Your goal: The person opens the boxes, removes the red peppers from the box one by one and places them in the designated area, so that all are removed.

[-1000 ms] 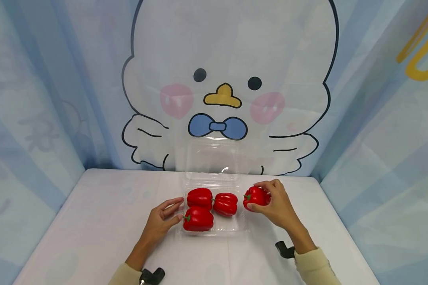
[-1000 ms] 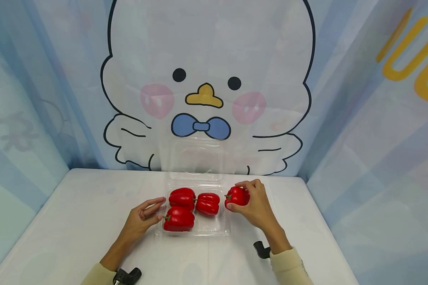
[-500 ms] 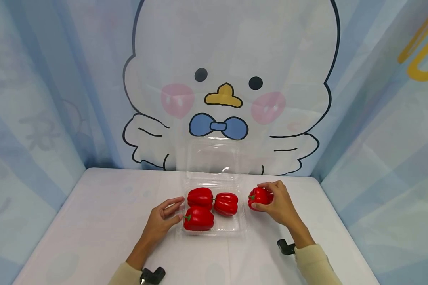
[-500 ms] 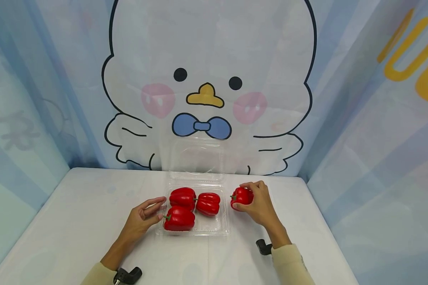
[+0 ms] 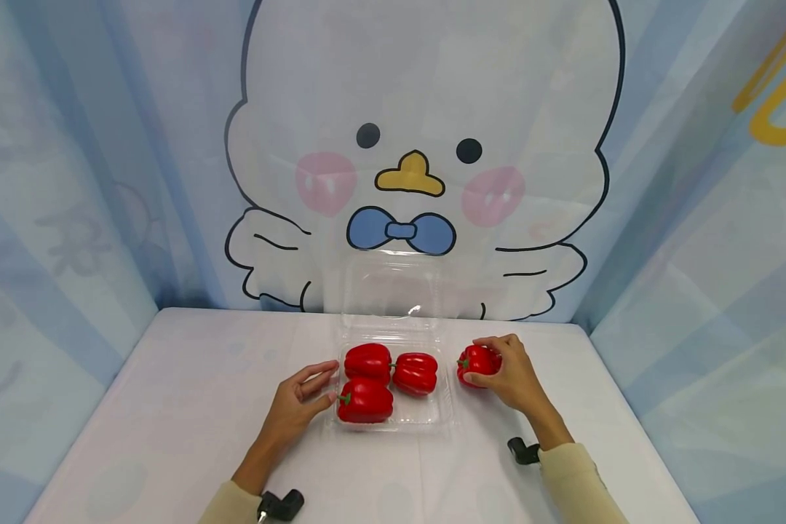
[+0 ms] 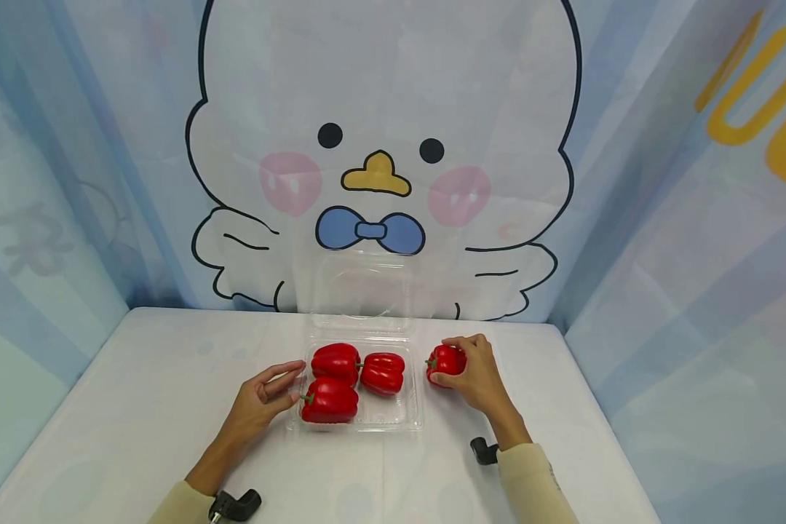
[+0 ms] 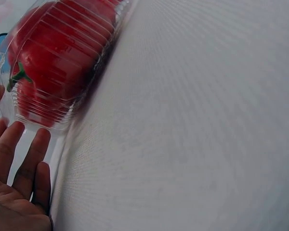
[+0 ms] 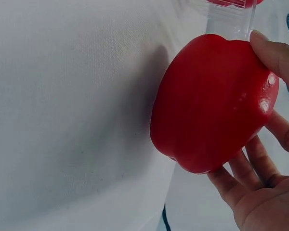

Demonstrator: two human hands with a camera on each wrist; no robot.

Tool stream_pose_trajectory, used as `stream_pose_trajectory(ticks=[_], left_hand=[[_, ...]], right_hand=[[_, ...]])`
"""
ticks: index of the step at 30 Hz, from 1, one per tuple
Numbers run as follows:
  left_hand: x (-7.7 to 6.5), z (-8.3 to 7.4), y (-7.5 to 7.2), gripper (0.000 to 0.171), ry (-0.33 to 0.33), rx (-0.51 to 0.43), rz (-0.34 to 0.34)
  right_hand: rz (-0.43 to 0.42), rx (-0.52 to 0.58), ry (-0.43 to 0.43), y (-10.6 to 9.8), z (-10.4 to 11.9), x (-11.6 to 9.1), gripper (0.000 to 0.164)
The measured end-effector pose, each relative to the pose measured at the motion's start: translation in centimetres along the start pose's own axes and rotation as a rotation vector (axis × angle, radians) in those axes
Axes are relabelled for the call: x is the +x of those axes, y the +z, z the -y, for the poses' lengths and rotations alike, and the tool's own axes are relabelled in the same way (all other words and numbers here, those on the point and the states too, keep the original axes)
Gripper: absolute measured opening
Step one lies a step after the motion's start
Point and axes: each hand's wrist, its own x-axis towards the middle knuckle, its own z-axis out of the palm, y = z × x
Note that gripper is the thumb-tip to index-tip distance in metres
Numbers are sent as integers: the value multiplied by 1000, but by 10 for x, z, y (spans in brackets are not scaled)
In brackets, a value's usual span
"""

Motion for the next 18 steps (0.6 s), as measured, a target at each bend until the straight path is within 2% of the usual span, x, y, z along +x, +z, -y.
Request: stream_pose_trajectory(ticks=[8, 18], left_hand=[[0, -1, -1, 56, 15, 14, 8], [-1, -1, 0, 55, 20, 14, -12]], right_hand=[[8, 2, 11, 3, -2, 4, 66], [9, -2, 19, 9, -5, 9, 68]])
